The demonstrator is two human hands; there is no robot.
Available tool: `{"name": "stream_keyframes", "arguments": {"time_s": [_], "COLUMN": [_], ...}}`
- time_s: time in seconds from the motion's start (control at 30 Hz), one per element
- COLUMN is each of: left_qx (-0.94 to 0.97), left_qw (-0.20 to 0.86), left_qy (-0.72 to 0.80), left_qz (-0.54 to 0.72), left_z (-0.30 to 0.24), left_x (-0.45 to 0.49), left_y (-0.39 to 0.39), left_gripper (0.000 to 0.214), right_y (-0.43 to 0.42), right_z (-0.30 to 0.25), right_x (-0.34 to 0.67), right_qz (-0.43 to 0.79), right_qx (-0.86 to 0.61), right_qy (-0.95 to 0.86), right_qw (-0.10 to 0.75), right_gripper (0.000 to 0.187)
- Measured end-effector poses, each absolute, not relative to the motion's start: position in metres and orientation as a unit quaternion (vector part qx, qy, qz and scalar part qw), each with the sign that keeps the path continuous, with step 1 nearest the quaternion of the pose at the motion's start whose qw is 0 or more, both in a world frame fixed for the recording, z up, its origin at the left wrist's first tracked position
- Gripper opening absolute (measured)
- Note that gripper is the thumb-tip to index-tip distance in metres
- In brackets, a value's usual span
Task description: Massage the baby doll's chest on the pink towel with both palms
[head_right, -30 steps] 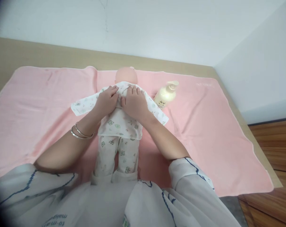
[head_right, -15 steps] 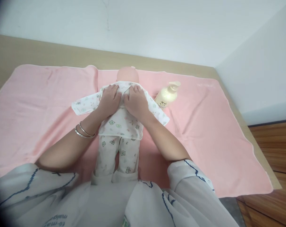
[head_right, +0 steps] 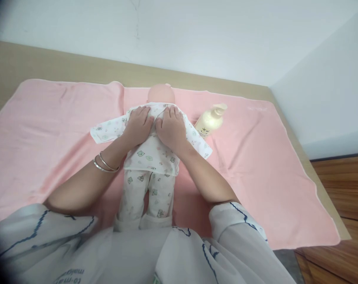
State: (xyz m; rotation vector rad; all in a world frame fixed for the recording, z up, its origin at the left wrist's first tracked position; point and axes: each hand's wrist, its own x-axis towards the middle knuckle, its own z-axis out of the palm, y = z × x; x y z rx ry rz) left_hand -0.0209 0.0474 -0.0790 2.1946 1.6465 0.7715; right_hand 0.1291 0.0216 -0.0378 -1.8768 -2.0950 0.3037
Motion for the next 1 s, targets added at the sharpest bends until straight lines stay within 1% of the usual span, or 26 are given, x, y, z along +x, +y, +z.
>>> {"name": "stream_keyframes", "arguments": {"time_s": [0.1, 0.3, 0.53, 0.7, 0.8, 0.87, 1.0], "left_qx": [0.756, 0.756, 0.758, 0.761, 0.76, 0.761, 0.789], "left_qw": [0.149, 0.153, 0.151, 0.171, 0.18, 0.183, 0.199], "left_qy": [0.575, 0.575, 0.567, 0.573, 0.574, 0.57, 0.529], "left_qz": [0.275, 0.272, 0.286, 0.252, 0.247, 0.25, 0.242], "left_z": [-0.078, -0.079, -0.082, -0.072, -0.06, -0.05, -0.03], "left_x": [-0.021, -0.021, -0.023, -0.024, -0.022, -0.021, -0.02], "left_y": [0.047, 0.048, 0.05, 0.048, 0.042, 0.034, 0.018], "left_gripper": [0.054, 0.055, 0.053, 0.055, 0.049, 0.042, 0.031], "right_y": [0.022, 0.02, 0.021, 0.024, 0.027, 0.029, 0.034], "right_z": [-0.039, -0.033, -0.036, -0.04, -0.039, -0.037, -0.032], "right_x": [0.13, 0.128, 0.128, 0.13, 0.134, 0.137, 0.143], "right_qz": [0.101, 0.097, 0.101, 0.118, 0.125, 0.121, 0.118], "right_qx": [-0.651, -0.658, -0.658, -0.665, -0.661, -0.659, -0.647], "right_qy": [-0.735, -0.735, -0.732, -0.721, -0.724, -0.729, -0.738], "right_qw": [0.162, 0.134, 0.144, 0.158, 0.15, 0.141, 0.15], "right_gripper": [0.067, 0.068, 0.069, 0.073, 0.073, 0.07, 0.056]}}
